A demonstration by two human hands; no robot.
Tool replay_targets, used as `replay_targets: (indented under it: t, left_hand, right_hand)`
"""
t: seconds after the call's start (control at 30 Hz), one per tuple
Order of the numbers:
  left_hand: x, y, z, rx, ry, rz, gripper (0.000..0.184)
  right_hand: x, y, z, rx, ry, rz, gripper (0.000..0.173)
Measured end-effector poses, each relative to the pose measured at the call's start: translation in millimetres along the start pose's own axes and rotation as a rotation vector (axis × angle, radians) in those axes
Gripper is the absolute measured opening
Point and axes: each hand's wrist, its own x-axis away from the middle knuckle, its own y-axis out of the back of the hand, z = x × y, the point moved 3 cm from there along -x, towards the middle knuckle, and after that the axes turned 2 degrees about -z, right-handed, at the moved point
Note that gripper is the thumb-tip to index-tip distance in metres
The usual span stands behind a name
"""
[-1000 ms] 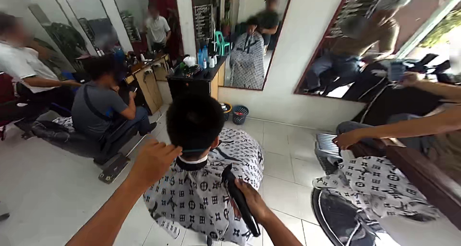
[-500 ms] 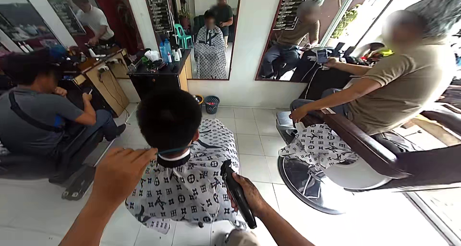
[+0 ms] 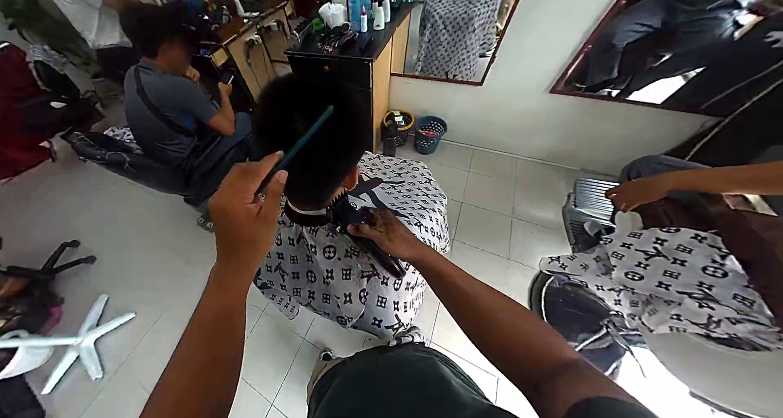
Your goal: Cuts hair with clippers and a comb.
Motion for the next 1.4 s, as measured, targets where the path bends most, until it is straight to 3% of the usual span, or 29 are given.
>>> replay_targets:
  t: [0.17, 0.3, 0.47, 0.6, 0.77, 0.9, 1.07, 1.2, 1.27, 1.33, 1.4]
  left_hand:
    - [-5.3, -24.4, -31.7, -0.173, 0.047, 0.014, 0.031]
    - [-0.3, -35.1, -35.1, -0.263, 0.119, 0.012, 0.029]
    - [0.4, -33.6, -39.9, -0.298, 0.144, 0.032, 0.028]
    - [3.6, -39.2, -34.4, -0.314, 0.152, 0.020, 0.028]
    - [2.5, -40.1, -41.7, -0.303, 0.133, -0.005, 0.028]
    - [1.0, -46.7, -37.7, -0.310, 0.141, 0.010, 0.028]
    - [2.9, -50.5, -31.2, -0.318, 0.143, -0.012, 0.028]
    - [5.5, -55.3, -31.3, -0.316, 0.126, -0.029, 0.027]
    - [7.9, -52.2, -31.5, -0.333, 0.020, -0.042, 0.030]
    - [1.8, -36.7, -27.4, -0.359, -0.150, -0.045, 0.033]
    - [-7.6, -15.8, -19.5, -0.416, -0.265, -0.020, 0.035]
  right_hand:
    - [-25.5, 14.0, 1.6, -0.050, 0.026, 0.103, 0.034]
    - [-21.9, 14.5, 10.1, -0.414, 0.077, 0.160, 0.027]
    - [-24.0, 15.7, -0.2, -0.301, -0.029, 0.237, 0.027]
    - [-21.4, 19.6, 11.1, -0.593, -0.010, 0.209, 0.033]
    - [-23.1, 24.5, 6.7, -0.447, -0.070, 0.270, 0.024]
    - [-23.7, 32.6, 15.7, -0.699, -0.014, 0.267, 0.044]
    - [-18.6, 36.7, 10.9, -0.503, -0.098, 0.321, 0.033]
    - [-26.5, 55.1, 28.5, -0.824, 0.072, 0.217, 0.057]
    - [-18.5, 67.1, 27.3, -0.618, 0.134, 0.170, 0.050]
    - [1.6, 72.2, 12.3, -0.275, 0.060, 0.222, 0.039]
    - [22.7, 73.0, -12.7, -0.097, -0.044, 0.298, 0.041]
